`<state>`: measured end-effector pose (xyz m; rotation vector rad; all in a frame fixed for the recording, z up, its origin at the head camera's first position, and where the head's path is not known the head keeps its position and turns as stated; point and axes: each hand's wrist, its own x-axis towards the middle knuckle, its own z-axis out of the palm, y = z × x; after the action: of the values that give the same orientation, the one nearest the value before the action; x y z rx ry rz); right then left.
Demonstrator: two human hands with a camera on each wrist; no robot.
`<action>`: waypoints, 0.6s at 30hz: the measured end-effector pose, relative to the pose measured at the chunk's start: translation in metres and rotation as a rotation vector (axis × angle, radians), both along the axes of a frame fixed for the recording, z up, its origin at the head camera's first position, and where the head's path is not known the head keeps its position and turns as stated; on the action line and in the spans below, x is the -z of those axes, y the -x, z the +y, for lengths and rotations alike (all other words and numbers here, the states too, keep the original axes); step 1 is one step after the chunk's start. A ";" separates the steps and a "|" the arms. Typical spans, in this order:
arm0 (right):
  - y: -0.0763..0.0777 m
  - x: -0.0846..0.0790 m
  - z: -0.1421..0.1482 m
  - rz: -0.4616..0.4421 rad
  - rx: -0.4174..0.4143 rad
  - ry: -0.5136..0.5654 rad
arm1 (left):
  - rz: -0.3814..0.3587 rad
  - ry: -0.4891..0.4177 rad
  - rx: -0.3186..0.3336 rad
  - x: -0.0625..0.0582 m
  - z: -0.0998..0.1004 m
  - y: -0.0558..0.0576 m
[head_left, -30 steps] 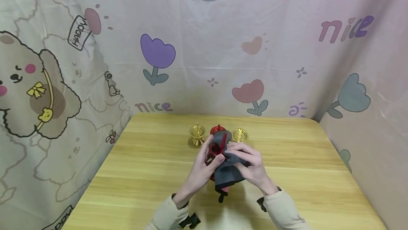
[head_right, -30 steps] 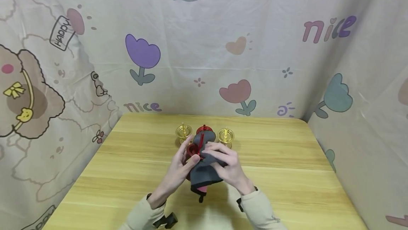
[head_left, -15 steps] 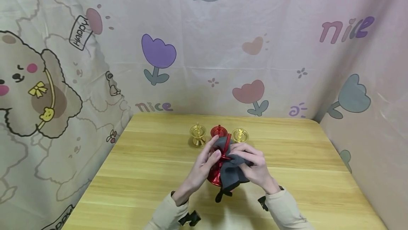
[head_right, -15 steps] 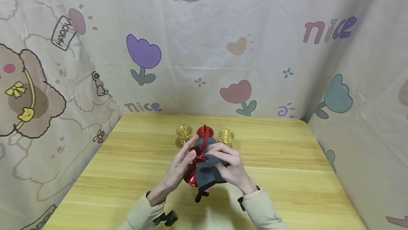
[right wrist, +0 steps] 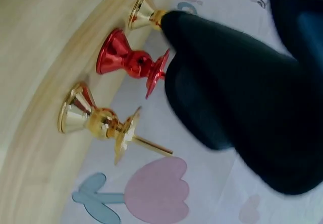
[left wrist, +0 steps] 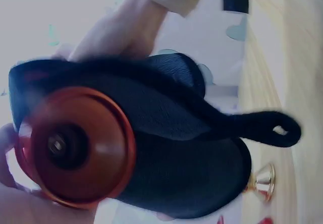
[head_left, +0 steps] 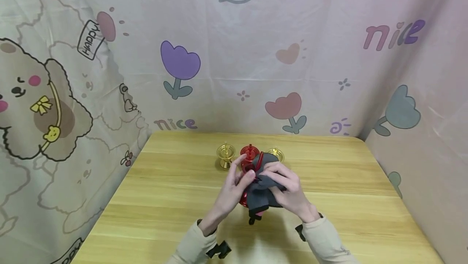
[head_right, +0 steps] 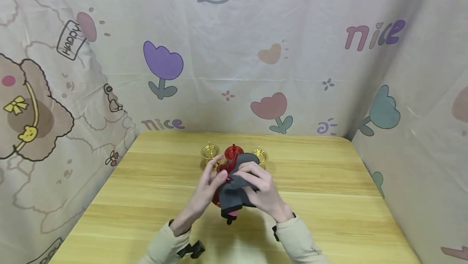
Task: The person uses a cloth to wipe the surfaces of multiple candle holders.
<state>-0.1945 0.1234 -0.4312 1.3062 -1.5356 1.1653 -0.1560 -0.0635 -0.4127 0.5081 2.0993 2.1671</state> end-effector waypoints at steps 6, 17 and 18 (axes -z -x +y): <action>0.003 0.003 -0.001 -0.019 -0.071 0.044 | 0.026 0.035 0.054 0.000 -0.004 0.005; 0.003 0.002 -0.003 0.051 0.023 0.014 | 0.054 -0.005 -0.005 -0.001 -0.002 0.006; 0.003 0.002 -0.002 0.046 0.005 0.020 | 0.045 -0.010 0.012 -0.001 -0.003 0.008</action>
<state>-0.1979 0.1211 -0.4335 1.3065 -1.4898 1.1375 -0.1641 -0.0662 -0.4117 0.5746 2.1032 2.1811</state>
